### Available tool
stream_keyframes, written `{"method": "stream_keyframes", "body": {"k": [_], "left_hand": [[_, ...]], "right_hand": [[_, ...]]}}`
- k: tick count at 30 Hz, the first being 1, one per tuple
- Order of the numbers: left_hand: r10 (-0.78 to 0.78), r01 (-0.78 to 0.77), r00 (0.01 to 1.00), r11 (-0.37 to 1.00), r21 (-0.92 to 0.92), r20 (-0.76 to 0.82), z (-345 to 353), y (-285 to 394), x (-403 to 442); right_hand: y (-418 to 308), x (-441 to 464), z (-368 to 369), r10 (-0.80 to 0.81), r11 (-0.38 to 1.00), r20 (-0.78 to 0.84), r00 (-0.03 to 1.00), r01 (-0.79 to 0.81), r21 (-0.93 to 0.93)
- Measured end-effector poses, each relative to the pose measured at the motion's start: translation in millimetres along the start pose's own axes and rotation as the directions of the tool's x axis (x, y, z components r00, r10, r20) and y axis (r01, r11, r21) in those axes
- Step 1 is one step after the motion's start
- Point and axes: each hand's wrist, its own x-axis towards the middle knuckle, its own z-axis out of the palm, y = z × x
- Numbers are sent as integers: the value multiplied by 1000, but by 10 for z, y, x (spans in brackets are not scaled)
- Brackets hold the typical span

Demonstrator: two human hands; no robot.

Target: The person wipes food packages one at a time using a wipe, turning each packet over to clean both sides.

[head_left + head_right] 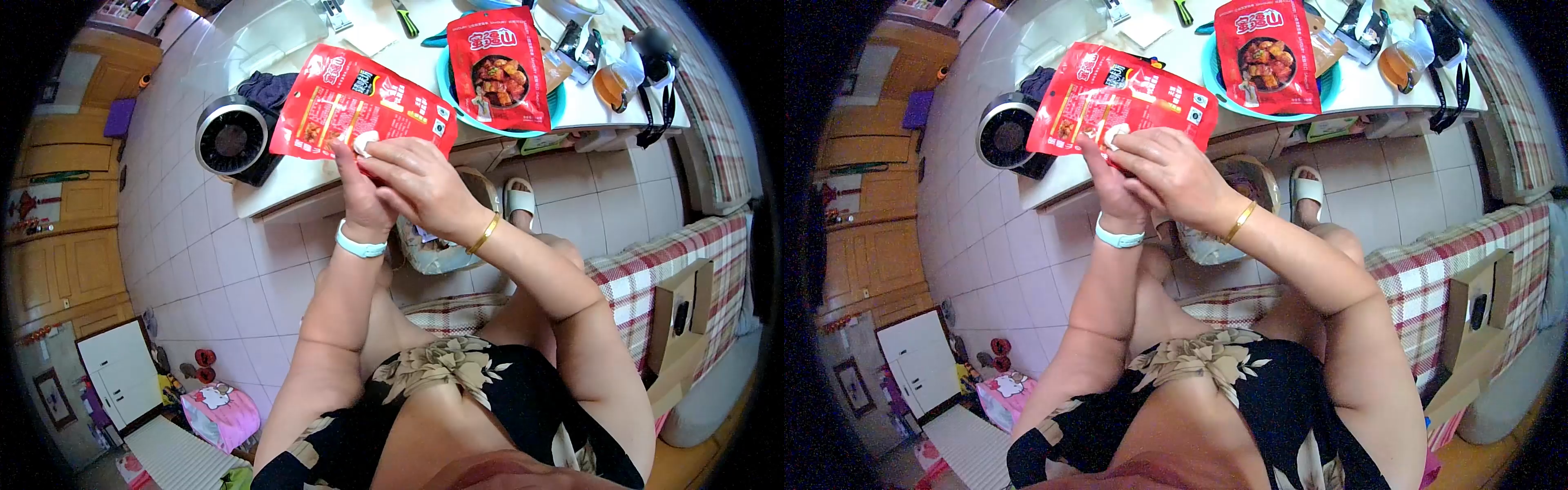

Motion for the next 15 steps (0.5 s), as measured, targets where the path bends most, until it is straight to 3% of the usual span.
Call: {"method": "stream_keyframes", "body": {"k": [4, 6, 8, 12, 15], "left_hand": [[-83, 79, 996, 985, -155, -23, -29, 42, 51], [-1, 3, 1000, 988, -157, 14, 27, -45, 76], [-35, 41, 999, 977, -207, 33, 166, -17, 58], [-38, 54, 996, 981, -185, 86, 128, -28, 63], [-36, 50, 995, 986, -159, 88, 109, -42, 81]], "right_hand": [[53, 11, 0, -5, 993, 164, 986, 24, -111], [158, 74, -78, 3, 970, 93, 996, 19, -243], [275, 143, -185, 46, 946, 11, 999, -40, -322], [488, 125, -289, 111, 935, -129, 985, -148, -322], [294, 49, -178, -1, 977, -78, 997, -15, -214]]}}
